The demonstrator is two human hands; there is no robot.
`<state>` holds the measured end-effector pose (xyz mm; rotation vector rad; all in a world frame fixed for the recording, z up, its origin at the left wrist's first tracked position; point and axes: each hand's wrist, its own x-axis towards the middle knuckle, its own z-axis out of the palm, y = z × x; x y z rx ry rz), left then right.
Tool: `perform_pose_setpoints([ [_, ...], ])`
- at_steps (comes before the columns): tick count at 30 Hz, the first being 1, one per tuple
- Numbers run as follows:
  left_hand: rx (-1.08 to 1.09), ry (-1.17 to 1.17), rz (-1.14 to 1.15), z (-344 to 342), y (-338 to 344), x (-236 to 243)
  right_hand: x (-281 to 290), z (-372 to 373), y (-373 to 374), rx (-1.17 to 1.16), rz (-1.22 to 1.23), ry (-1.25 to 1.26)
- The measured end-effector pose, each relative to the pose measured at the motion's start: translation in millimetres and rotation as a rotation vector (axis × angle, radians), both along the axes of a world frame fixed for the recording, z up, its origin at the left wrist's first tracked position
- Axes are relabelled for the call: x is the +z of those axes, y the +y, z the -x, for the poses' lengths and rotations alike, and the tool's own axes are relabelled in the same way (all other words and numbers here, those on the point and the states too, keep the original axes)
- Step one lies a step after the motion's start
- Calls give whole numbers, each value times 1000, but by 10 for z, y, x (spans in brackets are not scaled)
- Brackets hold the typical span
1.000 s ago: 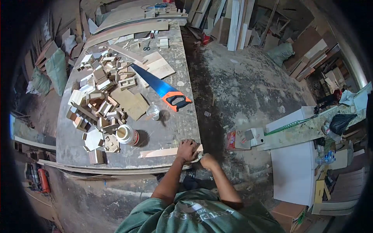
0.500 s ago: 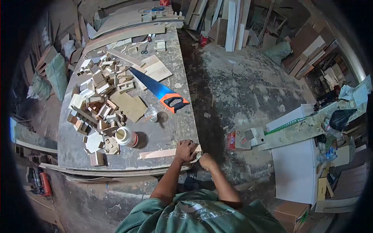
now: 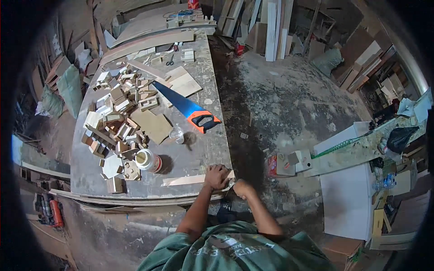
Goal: Measuring and cutting small wooden pieces with a handsaw and assembling them at a workshop workbench.
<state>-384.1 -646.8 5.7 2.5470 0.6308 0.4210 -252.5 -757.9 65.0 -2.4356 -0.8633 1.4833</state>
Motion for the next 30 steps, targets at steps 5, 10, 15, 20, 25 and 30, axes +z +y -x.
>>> perform_pose_setpoints([
  [5, -34, 18, 21, -20, -20, -3, -55, -73, -23, -78, 33, -7],
  [10, -8, 79, 17, -64, -29, 70, -307, -16, -16, -83, -54, -104],
  [15, -12, 88, 37, -85, -27, 134, -488, -80, -57, -19, -180, -166],
  [20, -3, 57, 29, 89, 12, 67, 124, 138, 40, -29, -29, -27],
  [25, -14, -21, -16, -64, 25, 27, -60, 113, 8, 72, -271, -243],
  [30, -6, 60, 30, -7, -41, 21, -138, 188, -102, 144, -124, -219],
])
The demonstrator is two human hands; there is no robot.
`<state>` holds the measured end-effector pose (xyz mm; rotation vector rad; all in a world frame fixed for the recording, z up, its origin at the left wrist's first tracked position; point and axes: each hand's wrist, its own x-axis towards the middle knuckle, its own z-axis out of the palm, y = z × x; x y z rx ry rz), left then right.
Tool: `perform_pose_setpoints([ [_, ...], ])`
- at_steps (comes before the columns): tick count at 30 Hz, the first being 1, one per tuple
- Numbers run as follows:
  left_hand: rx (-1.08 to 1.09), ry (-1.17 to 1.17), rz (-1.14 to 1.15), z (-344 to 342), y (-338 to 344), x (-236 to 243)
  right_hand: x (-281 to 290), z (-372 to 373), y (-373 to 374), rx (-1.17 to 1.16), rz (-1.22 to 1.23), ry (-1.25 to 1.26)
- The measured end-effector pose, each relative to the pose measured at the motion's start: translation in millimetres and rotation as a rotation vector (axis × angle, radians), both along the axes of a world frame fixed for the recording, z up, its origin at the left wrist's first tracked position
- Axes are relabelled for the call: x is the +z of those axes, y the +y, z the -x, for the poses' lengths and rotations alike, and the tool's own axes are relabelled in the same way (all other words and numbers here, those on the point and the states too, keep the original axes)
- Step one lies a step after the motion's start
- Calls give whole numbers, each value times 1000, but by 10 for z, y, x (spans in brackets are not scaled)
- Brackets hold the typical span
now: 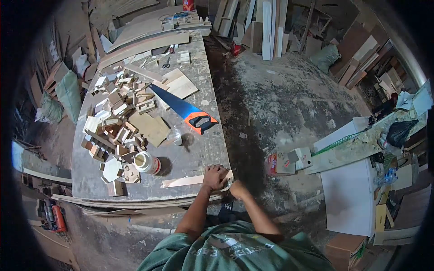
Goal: Measuring and cutting small wooden pieces with a handsaw and assembling them at a workshop workbench.
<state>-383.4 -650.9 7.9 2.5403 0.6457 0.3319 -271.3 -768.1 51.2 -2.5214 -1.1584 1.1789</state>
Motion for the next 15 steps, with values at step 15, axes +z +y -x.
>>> perform_pose_setpoints([
  [15, 18, -43, -39, 37, 8, -11, 62, -30, -12, -138, -50, 150],
])
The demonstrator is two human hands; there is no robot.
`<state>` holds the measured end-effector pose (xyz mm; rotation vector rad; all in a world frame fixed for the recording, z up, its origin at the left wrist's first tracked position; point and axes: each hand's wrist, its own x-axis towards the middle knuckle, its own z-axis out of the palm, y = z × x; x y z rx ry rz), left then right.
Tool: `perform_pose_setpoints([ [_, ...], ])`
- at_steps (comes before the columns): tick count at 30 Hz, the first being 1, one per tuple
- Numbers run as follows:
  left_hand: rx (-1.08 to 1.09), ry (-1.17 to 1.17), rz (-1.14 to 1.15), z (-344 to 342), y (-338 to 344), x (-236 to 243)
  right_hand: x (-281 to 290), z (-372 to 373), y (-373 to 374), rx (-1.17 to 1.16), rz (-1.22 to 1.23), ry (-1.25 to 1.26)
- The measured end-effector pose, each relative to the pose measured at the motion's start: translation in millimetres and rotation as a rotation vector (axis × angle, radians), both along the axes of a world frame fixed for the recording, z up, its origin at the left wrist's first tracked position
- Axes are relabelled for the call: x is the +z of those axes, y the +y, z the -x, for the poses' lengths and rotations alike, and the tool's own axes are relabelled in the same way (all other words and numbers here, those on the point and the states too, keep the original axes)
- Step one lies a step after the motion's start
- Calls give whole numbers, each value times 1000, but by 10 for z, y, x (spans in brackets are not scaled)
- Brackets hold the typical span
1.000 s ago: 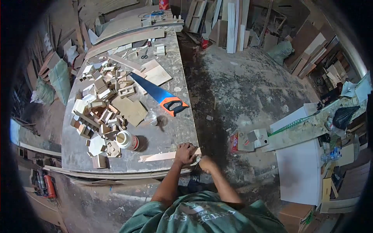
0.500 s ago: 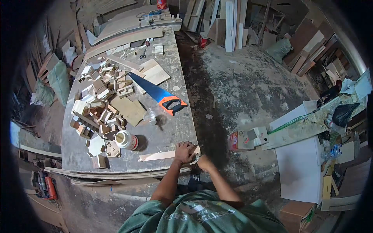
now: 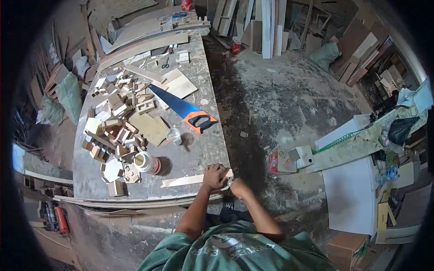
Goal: Measuring and cutting small wooden pieces with a handsaw and assembling them at a workshop workbench.
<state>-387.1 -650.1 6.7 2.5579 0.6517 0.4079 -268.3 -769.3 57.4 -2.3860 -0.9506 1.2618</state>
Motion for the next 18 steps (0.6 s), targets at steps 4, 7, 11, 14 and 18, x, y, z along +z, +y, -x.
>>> perform_pose_setpoints([
  [4, -52, -5, -7, -169, -14, 156, -270, -350, -10, -45, 168, 61],
  [7, -16, 20, 18, 34, 57, -38, -169, -230, -37, 44, 157, 41],
  [11, -57, 44, 28, -144, 34, 28, -402, -450, -443, -32, -82, -155],
  [14, -59, 33, -11, -143, 44, 31, -728, -443, -607, -83, -538, -403],
  [18, -44, 88, -3, -121, -2, 156, -419, -492, -654, -326, -315, 190],
])
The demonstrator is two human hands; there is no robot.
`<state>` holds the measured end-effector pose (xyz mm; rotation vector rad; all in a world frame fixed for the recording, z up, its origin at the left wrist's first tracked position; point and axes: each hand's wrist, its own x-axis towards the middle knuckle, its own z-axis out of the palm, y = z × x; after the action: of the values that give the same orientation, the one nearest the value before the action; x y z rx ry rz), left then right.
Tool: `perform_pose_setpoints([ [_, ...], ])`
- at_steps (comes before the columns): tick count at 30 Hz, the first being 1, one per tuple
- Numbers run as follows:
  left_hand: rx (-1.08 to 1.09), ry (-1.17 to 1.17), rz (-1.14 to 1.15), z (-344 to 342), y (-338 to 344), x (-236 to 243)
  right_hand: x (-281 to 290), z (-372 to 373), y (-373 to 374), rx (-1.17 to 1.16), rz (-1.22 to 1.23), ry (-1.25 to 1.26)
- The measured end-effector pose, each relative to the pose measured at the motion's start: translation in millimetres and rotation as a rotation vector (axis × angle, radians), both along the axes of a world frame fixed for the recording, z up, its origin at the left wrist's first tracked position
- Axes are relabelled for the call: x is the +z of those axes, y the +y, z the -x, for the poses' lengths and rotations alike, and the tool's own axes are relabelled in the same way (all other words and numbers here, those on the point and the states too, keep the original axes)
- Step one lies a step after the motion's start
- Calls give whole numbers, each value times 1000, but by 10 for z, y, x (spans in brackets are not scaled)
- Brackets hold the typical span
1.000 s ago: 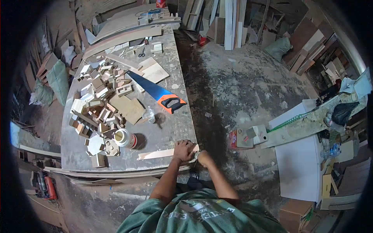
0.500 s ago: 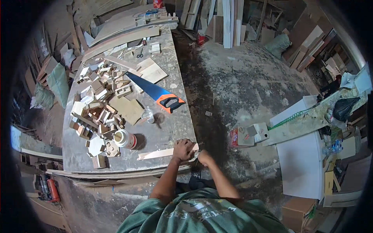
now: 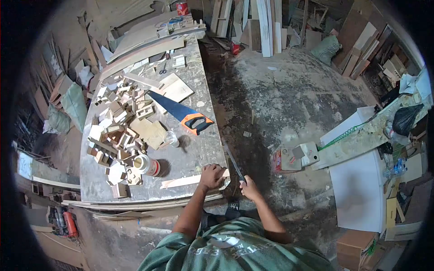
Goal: Measuring and cutting small wooden pieces with a handsaw and assembling them at a workshop workbench.
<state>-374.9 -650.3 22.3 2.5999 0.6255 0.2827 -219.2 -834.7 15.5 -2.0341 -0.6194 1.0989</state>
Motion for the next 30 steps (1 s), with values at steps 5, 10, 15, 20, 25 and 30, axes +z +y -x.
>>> perform_pose_setpoints([
  [5, -40, 156, -138, -9, -46, 5, -411, -65, -112, 39, -303, -312],
  [10, 24, -37, -151, -27, -193, 221, 125, -144, -98, -108, -388, 178],
  [15, -20, 147, -110, 16, -118, 273, 325, -300, -106, -5, -321, 210],
  [20, 10, 171, -131, 8, -32, 44, 453, -260, -49, 63, -284, 169],
  [25, 135, 8, -140, -31, -187, 141, 320, -162, -64, 114, -87, 130],
  [30, 120, 39, -132, 134, -234, 155, 207, -56, -133, 241, -211, -322],
])
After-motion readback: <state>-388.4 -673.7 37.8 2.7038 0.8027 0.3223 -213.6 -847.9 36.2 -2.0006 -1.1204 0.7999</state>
